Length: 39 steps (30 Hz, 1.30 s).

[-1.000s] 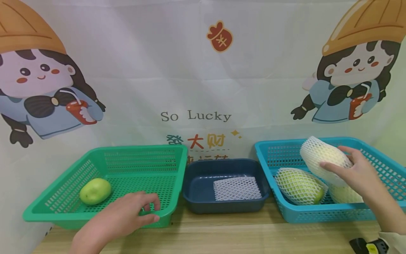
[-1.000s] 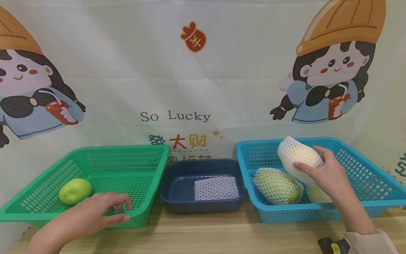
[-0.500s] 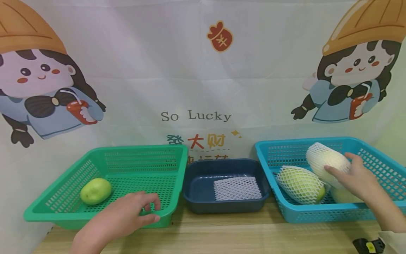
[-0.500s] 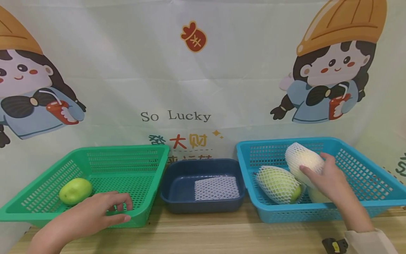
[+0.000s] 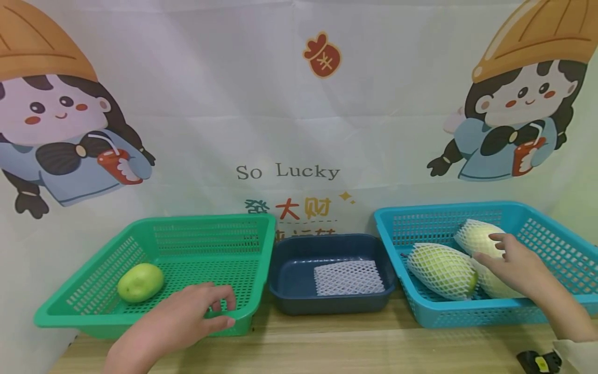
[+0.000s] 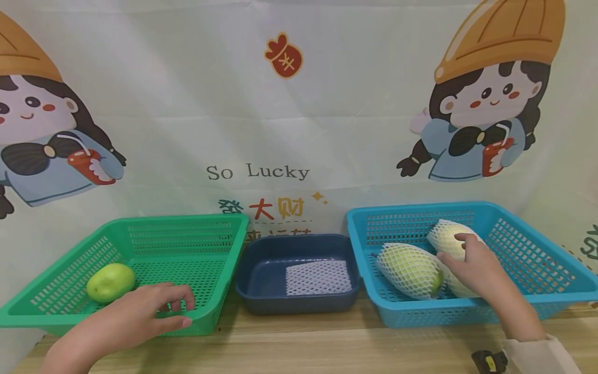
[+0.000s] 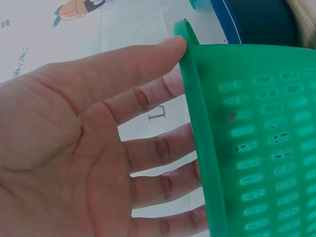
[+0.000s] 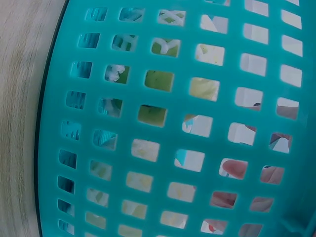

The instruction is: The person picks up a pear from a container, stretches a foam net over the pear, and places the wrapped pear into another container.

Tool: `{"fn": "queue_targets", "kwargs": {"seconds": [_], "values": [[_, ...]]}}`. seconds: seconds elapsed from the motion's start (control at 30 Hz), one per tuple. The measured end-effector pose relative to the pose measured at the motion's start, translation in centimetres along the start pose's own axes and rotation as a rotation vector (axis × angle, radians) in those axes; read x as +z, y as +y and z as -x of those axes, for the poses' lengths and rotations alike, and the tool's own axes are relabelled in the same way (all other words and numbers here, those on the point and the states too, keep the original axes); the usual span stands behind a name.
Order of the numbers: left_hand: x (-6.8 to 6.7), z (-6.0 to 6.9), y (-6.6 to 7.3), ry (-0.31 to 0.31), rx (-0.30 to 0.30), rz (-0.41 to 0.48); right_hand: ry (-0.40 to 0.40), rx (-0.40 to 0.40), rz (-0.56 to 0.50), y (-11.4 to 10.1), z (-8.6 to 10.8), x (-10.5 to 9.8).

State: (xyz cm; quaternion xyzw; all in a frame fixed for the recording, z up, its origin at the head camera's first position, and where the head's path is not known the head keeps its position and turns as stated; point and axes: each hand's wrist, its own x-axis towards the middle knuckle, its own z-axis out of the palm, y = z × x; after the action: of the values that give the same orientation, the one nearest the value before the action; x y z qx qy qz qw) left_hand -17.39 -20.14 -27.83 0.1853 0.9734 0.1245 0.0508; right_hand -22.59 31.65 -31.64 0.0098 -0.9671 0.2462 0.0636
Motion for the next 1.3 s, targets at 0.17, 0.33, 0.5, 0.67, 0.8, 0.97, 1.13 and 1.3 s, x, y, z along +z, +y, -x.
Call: {"fn": "queue_targets", "kwargs": {"seconds": [0.17,0.33,0.5,0.67,0.8,0.97,1.13,1.3], "values": [[0.0,0.0,0.0,0.000,-0.004,0.001,0.000,-0.001,0.000,0.1,0.0,0.1],[0.0,0.1,0.0,0.005,-0.003,-0.002,0.006,-0.004,0.003,-0.1,0.0,0.0],[0.0,0.1,0.0,0.010,0.009,-0.003,0.018,-0.026,0.002,-0.5,0.2,-0.1],[0.0,0.1,0.0,0.006,-0.003,0.003,0.048,-0.060,0.004,-1.5,0.4,0.2],[0.0,0.1,0.0,0.006,-0.005,0.004,0.087,-0.110,0.005,-2.5,0.6,0.6],[0.1,0.1,0.0,0.008,-0.013,0.007,0.116,-0.179,-0.010,-4.1,1.0,1.4],[0.1,0.0,0.0,0.011,-0.011,0.000,0.108,-0.226,-0.022,-6.3,1.5,2.1],[0.1,0.1,-0.1,0.013,-0.009,-0.004,0.112,-0.286,-0.032,-8.2,2.1,3.0]]}}
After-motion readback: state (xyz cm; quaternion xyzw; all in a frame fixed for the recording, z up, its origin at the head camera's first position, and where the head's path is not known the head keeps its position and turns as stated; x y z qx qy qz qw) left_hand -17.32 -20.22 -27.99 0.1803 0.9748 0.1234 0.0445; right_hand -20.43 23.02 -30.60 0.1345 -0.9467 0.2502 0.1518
